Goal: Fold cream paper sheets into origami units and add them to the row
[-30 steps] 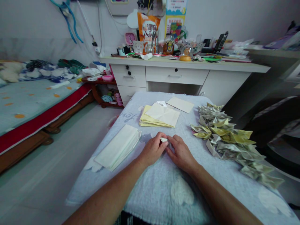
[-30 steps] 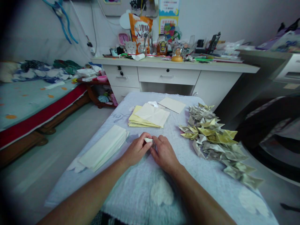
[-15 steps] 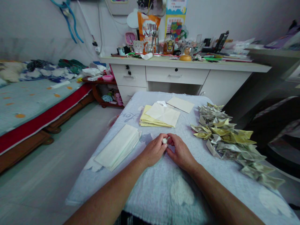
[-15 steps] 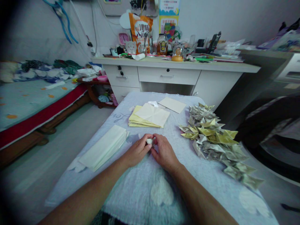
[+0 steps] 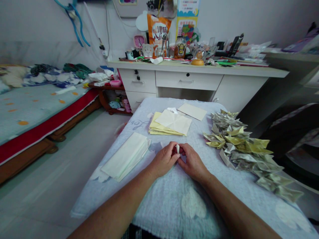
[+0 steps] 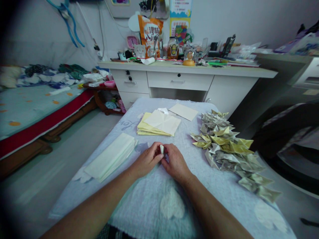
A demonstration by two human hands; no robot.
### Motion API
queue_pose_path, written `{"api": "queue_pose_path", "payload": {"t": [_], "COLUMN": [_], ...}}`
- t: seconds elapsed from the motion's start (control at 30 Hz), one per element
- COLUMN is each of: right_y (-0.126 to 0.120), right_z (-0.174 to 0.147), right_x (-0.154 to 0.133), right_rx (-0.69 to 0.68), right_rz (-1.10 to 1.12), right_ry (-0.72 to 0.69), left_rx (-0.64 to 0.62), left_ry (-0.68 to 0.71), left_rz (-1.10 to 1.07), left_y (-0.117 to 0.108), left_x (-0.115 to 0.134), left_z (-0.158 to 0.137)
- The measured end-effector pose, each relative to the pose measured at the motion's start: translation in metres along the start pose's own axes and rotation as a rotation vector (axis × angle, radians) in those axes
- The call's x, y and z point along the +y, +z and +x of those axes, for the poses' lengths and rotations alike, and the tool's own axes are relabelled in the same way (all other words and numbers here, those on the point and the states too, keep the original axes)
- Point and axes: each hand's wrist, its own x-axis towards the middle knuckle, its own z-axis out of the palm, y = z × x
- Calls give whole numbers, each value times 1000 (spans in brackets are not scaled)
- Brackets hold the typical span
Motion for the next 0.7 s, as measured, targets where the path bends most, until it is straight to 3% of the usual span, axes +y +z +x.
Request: {"api": "queue_pose_path", "payload": {"t": [0.7], "right_y": [-8], "right_z": [1], "right_x": [4], "right_rx": [-59], "right_rz": [117], "right_ry": [23], "left_rx": [40], "left_ry": [55], "left_rz": [128], "left_y": [2], "left_x": [-5], "left_z": [4]}}
